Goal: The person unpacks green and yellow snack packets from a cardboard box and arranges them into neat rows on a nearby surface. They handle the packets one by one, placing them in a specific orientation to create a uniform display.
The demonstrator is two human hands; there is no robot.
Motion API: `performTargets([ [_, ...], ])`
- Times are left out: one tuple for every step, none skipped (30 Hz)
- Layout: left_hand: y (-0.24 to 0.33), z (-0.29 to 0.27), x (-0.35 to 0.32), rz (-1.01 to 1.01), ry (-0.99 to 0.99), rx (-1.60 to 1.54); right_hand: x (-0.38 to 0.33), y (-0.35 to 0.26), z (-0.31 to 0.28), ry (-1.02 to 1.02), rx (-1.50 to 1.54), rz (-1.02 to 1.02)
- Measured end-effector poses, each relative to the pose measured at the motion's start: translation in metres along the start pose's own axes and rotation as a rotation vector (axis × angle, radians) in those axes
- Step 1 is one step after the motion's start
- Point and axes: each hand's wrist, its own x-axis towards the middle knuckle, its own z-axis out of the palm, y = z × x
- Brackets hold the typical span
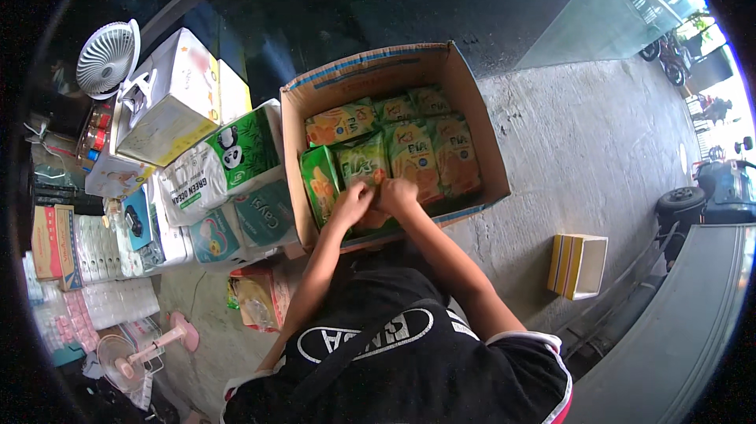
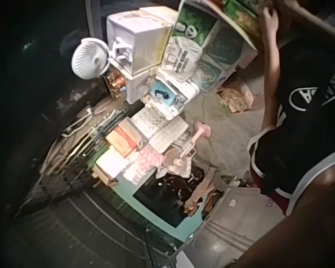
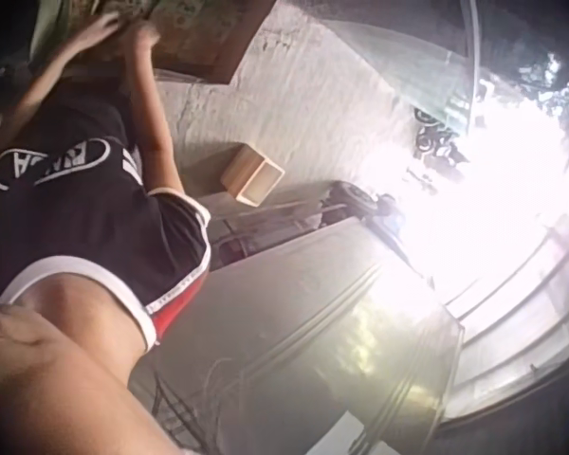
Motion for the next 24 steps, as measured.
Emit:
performTargets([
  [0.004, -0.001, -0.003, -0.019, -0.006, 0.091, 0.001, -0.004, -0.01, -0.083, 0.042, -0.003],
  [0.008, -0.002, -0.007, -0.04, -0.013, 0.181, 0.003, -0.007, -0.017, -0.166, 0.083, -0.007],
  [0.006, -0.002, -0.009, -0.022, -0.001, 0.115, 0.003, -0.007, -0.013, -0.117, 0.054, -0.065],
  [0.002, -0.003, -0.008, 0.0, 0.015, 0.046, 0.005, -0.005, -0.004, -0.063, 0.02, -0.122],
  [-0.001, -0.002, -0.007, 0.024, 0.031, -0.023, 0.008, -0.002, 0.003, -0.009, -0.013, -0.179],
  [0.0, -0.003, -0.005, 0.02, 0.034, -0.024, 0.015, 0.005, 0.01, -0.016, 0.066, -0.201],
  [0.003, -0.004, -0.004, 0.017, 0.035, -0.023, 0.021, 0.012, 0.016, -0.022, 0.148, -0.22],
  [0.006, -0.005, -0.002, 0.016, 0.034, -0.022, 0.028, 0.02, 0.021, -0.028, 0.229, -0.237],
  [0.001, -0.002, 0.002, 0.01, 0.046, -0.073, 0.036, 0.028, 0.028, -0.06, 0.489, -0.24],
  [-0.009, 0.003, 0.005, 0.064, 0.149, -0.073, 0.038, 0.027, 0.024, -0.109, 0.559, -0.244],
  [-0.018, 0.008, 0.008, 0.12, 0.25, -0.072, 0.039, 0.025, 0.02, -0.158, 0.629, -0.245],
  [-0.017, 0.009, 0.01, 0.182, 0.343, -0.074, 0.039, 0.026, 0.017, -0.203, 0.696, -0.236],
  [-0.016, 0.009, 0.011, 0.157, 0.404, -0.102, 0.037, 0.025, 0.016, -0.158, 0.669, -0.21],
  [-0.016, 0.007, 0.013, 0.133, 0.463, -0.129, 0.033, 0.023, 0.016, -0.112, 0.642, -0.183],
  [-0.015, 0.005, 0.014, 0.106, 0.526, -0.159, 0.031, 0.021, 0.012, -0.068, 0.612, -0.16],
  [-0.018, 0.005, 0.015, 0.105, 0.507, -0.143, 0.031, 0.021, 0.006, -0.088, 0.594, -0.128],
  [-0.023, 0.005, 0.014, 0.104, 0.488, -0.127, 0.031, 0.022, 0.001, -0.109, 0.577, -0.096],
  [-0.021, 0.002, 0.012, 0.103, 0.461, -0.112, 0.028, 0.024, -0.004, -0.131, 0.562, -0.058],
  [-0.021, -0.001, 0.01, 0.055, 0.362, -0.082, 0.027, 0.026, -0.006, -0.134, 0.525, -0.026],
  [-0.019, -0.002, 0.009, 0.052, 0.345, -0.083, 0.027, 0.028, -0.009, -0.137, 0.487, 0.005],
  [-0.016, -0.005, 0.011, 0.051, 0.332, -0.084, 0.029, 0.03, -0.011, -0.136, 0.448, 0.032],
  [-0.014, -0.006, 0.013, 0.051, 0.321, -0.085, 0.029, 0.032, -0.006, -0.021, 0.455, -0.002],
  [-0.013, -0.007, 0.013, 0.052, 0.322, -0.063, 0.026, 0.032, 0.004, 0.094, 0.46, -0.036],
  [-0.012, -0.007, 0.013, 0.051, 0.323, -0.038, 0.025, 0.03, 0.005, 0.21, 0.467, -0.072],
])
